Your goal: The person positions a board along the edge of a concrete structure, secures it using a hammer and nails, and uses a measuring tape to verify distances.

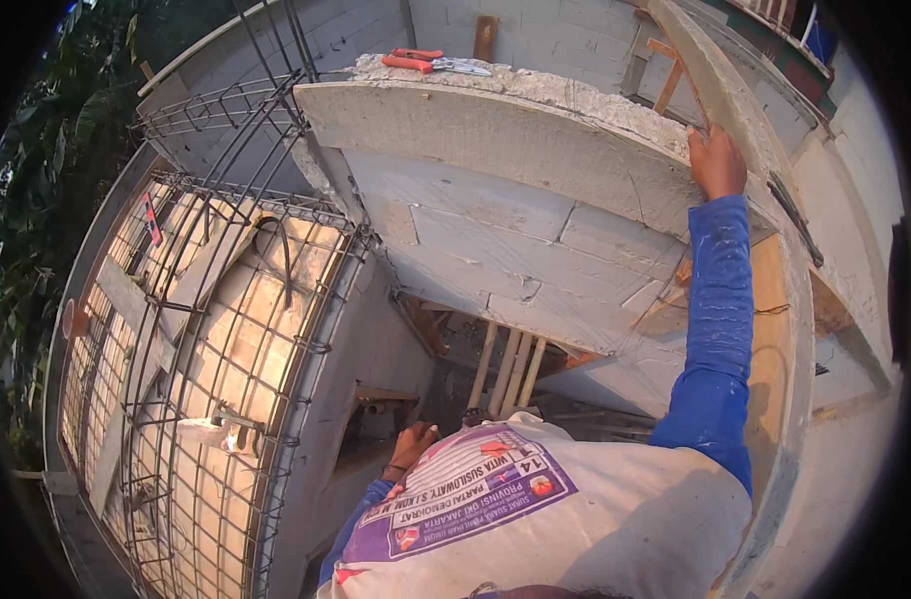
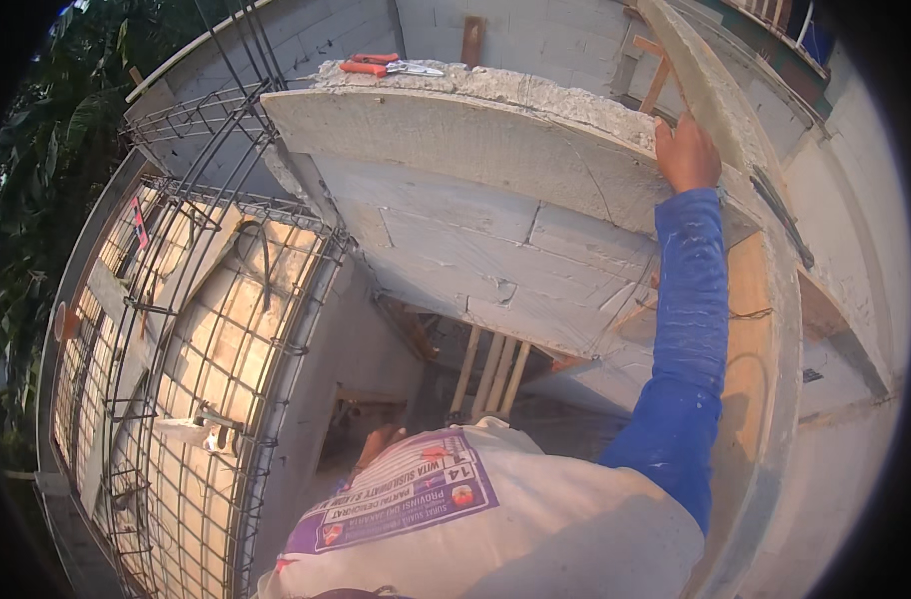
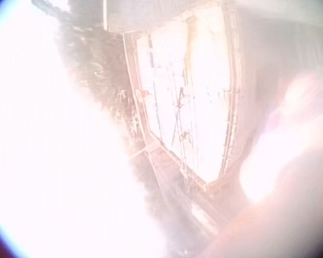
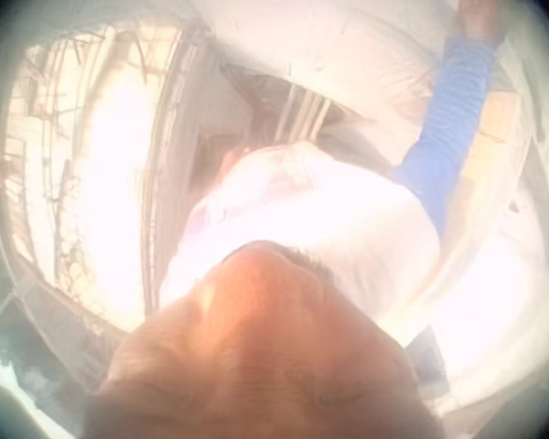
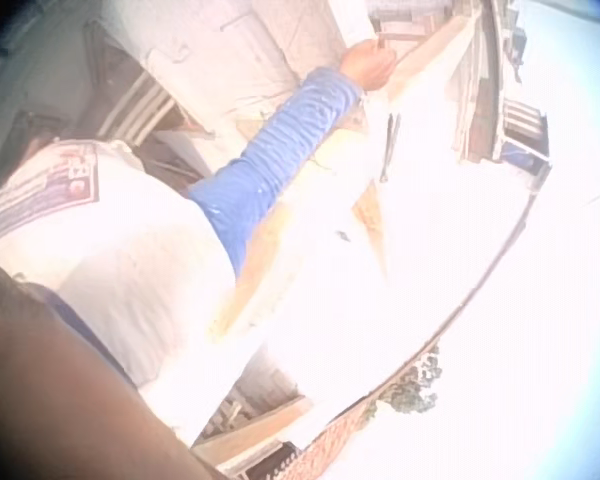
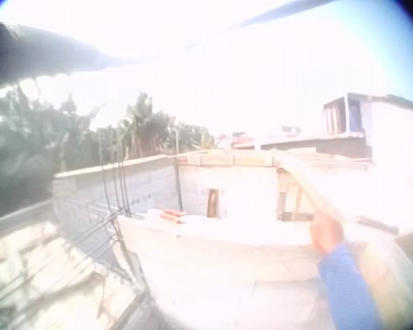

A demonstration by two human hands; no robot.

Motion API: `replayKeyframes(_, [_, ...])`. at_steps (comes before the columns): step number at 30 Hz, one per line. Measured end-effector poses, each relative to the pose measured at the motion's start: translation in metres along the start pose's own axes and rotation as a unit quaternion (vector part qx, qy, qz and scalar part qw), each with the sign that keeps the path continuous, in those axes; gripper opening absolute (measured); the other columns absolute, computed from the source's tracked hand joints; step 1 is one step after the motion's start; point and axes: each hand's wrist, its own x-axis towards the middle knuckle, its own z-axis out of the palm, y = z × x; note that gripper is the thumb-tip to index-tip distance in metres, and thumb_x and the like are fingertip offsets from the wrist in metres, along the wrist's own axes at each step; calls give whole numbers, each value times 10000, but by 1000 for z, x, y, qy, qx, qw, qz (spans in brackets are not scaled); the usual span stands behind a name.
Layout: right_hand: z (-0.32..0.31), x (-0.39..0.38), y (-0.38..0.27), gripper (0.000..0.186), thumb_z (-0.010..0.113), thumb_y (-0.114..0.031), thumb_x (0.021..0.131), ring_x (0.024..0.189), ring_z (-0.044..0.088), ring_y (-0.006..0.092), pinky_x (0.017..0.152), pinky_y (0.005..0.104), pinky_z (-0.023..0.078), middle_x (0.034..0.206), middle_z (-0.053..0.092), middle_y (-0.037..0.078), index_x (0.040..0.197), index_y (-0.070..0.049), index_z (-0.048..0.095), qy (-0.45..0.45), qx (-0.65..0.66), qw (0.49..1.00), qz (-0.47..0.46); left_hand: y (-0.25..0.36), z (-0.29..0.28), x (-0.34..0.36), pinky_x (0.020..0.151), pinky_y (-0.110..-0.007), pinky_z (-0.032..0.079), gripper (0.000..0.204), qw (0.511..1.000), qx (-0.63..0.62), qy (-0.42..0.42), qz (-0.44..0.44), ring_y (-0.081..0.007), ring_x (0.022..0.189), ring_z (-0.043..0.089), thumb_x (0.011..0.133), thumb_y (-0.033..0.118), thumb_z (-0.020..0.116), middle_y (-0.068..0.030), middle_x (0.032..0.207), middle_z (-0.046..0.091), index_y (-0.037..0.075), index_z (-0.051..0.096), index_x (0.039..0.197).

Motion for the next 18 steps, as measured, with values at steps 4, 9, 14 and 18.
replayKeyframes(4, [21,6,1,580,558,-470,921,1137,591,418,950,489,462,1220,626,238,1311,-40,555,-12,16,1000,22,-46,-52,-17,791,-450,503,378,994,4,106,-6,-382,907,662,937,371,570,-208,925,689,11,673,989])
replayKeyframes(9, [60,38,77,800,537,-609,890,1270,509,401,1049,441,399,1364,535,259,1410,-5,462,16,1,1000,-6,-39,-87,-30,823,-401,518,419,963,-103,250,-15,-334,941,674,945,322,586,-198,980,698,-55,633,1119])
replayKeyframes(14, [59,43,74,897,489,-701,871,1267,505,420,1047,460,401,1368,533,254,1439,-10,423,-20,-6,1000,0,7,-198,-96,880,-408,501,346,796,4,602,64,-369,1019,645,953,223,612,-228,1071,661,-46,608,1171])
replayKeyframes(18, [17,28,28,945,475,-765,840,1225,540,408,1038,458,416,1333,560,246,1417,-16,450,41,-90,995,33,63,-315,-188,970,-436,463,304,555,182,801,130,-362,1133,579,960,149,607,-210,1205,604,-42,596,1196])
